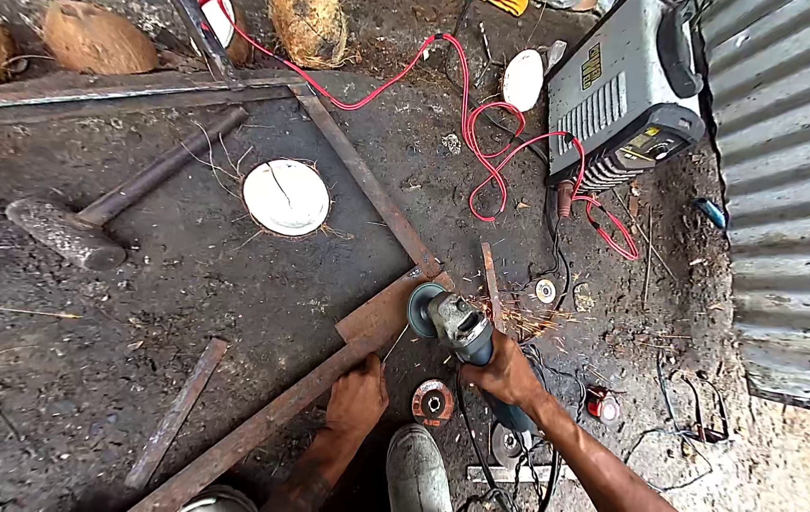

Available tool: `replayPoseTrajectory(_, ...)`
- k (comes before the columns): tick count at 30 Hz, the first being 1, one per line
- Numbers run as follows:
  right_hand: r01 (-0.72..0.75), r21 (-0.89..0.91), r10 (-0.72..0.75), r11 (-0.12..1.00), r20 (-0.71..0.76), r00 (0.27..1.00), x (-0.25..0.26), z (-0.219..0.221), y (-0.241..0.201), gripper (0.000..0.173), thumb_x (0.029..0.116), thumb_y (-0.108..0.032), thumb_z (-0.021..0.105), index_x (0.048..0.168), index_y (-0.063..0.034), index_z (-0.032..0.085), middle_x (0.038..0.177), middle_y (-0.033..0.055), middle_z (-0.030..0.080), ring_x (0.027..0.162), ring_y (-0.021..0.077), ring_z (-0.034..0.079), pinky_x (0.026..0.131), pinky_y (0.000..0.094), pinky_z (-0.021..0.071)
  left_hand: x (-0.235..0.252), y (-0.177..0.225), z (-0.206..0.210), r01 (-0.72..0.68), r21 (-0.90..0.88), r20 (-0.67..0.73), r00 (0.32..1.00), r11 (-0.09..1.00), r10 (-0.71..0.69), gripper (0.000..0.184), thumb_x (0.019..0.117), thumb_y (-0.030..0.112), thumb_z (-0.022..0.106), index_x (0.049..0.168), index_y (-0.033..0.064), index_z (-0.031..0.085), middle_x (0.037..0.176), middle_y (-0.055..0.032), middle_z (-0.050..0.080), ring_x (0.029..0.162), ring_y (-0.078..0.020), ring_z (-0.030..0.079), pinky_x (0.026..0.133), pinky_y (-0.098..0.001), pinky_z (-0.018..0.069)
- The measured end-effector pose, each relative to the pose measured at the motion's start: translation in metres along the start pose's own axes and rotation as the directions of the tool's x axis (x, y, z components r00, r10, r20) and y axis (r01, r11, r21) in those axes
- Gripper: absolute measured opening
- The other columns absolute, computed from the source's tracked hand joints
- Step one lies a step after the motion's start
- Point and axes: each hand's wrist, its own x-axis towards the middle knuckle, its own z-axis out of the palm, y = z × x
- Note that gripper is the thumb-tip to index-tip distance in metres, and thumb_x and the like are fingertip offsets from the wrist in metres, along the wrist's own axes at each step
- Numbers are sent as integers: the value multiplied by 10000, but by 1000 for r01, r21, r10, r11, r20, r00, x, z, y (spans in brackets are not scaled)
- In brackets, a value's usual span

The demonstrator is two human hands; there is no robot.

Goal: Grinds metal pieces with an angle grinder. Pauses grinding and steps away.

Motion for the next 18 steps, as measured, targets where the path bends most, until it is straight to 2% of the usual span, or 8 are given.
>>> replayPoseTrajectory(6, -8, -69, 11, 998, 39, 999, -7, -1, -2, 697, 678, -457, 827, 1218, -55, 646, 1003, 91, 735, 957, 238, 721, 866, 505, 576, 2, 2, -1, -11, 4, -14, 1000, 1000, 11, 328, 1053, 235, 473, 1079, -20, 679, 790, -223, 706, 767, -436, 732, 664, -563, 577)
replayPoseTrajectory(10, -25, -14, 25, 1000, -5, 1000, -3, -3, 1, 664, 682, -417, 829, 1196, -43, 637, 980, 86, 727, 928, 218, 718, 853, 483, 578, 0, 1, -1, -22, 3, -18, 1000, 1000, 22, 333, 1046, 235, 474, 1075, -22, 684, 787, -225, 704, 761, -431, 733, 655, -562, 577)
replayPoseTrajectory(14, -34, -54, 37, 998, 49, 998, -12, 1, 4, 686, 682, -446, 826, 1218, -57, 646, 1008, 87, 734, 959, 233, 719, 872, 502, 575, 3, 4, -8, 17, -14, 69, 998, 1000, -16, 343, 1061, 249, 467, 1111, -18, 676, 875, -239, 718, 852, -439, 733, 736, -571, 578)
replayPoseTrajectory(18, -13, -10, 14, 1000, 40, 999, -13, 4, 6, 670, 674, -424, 828, 1198, -48, 647, 988, 88, 730, 941, 225, 717, 864, 485, 574, 1, 0, 0, -9, -19, 20, 1000, 1000, 9, 358, 1058, 255, 451, 1085, -18, 681, 821, -230, 710, 803, -437, 733, 691, -567, 578)
